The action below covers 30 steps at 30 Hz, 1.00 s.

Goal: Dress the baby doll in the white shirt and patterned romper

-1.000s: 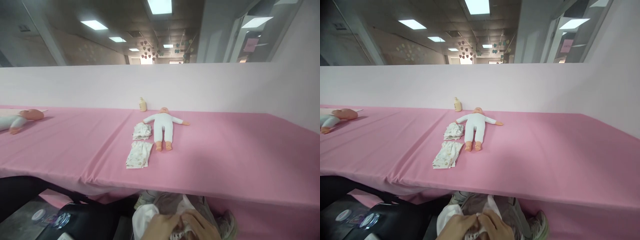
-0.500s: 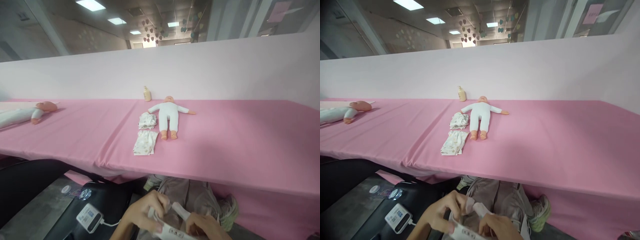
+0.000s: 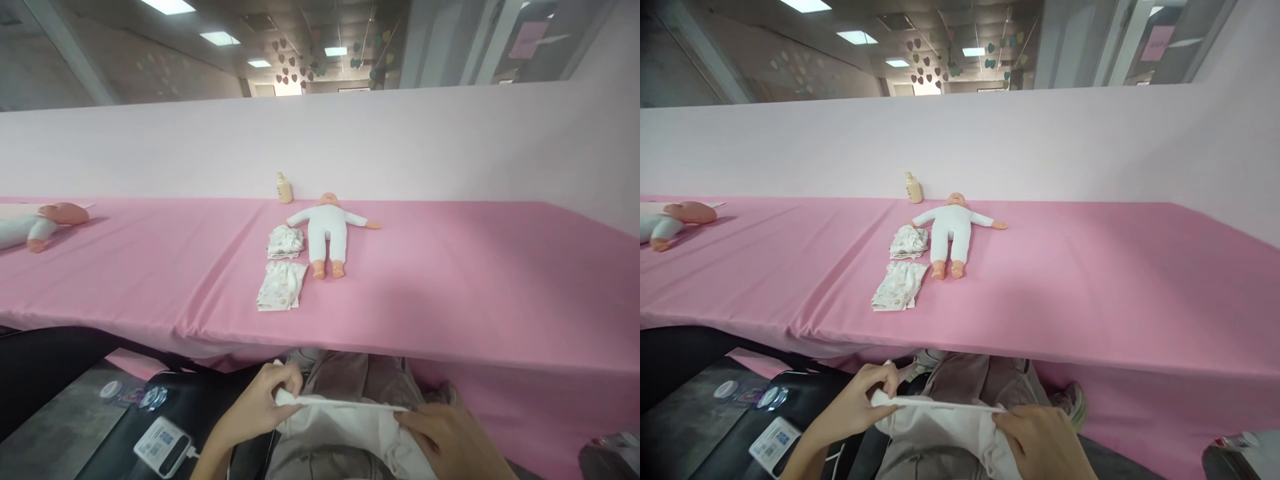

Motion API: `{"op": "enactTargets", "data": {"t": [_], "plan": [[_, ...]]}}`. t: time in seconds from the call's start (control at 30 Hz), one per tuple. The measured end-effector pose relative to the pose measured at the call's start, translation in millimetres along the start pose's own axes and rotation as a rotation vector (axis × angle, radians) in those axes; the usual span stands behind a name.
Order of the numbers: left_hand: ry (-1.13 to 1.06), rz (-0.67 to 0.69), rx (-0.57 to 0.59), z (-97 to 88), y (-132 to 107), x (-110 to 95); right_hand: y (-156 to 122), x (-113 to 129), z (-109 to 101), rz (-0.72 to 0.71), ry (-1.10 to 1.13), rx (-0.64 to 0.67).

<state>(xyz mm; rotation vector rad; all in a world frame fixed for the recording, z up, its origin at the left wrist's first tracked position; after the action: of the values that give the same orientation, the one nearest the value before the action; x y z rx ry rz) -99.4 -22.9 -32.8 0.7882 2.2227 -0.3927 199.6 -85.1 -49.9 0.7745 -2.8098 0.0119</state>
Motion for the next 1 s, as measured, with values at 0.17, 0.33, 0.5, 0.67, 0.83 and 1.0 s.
{"op": "enactTargets", "data": {"t": [0.17, 0.33, 0.5, 0.67, 0.83, 1.0], "plan": [[-0.122, 0.225, 0.205, -8.0, -9, 2, 7, 2, 7, -0.025, -0.178, -0.006], [0.261, -0.195, -0.049, -11.6, -2, 11, 8, -10, 13, 0.09, -0.277, 0.003], [0.101, -0.249, -0.119, 1.6, -5, 23, 16, -15, 10, 0.097, -0.055, 0.052], [-0.277, -0.173, -0.171, 14.9, -6, 37, 22, -9, -4, 0.221, 0.463, 0.166], [0.035, -0.177, -0.311, 14.6, 3, 41, 11, -6, -5, 0.176, 0.558, 0.075], [0.265, -0.124, -0.224, -3.4, 4, 30, 12, -23, -4, 0.086, 0.299, -0.052]]}}
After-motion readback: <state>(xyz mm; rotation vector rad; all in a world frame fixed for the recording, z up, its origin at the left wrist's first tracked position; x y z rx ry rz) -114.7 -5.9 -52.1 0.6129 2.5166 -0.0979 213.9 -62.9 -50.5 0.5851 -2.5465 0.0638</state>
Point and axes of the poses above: each hand's wrist, its own y-axis towards the middle knuckle, its own z-axis out of the palm, x = y × z, the point moved 2 cm from there along y, towards the middle knuckle, and after that the axes turned 13 degrees about x, right-handed, at the moved point
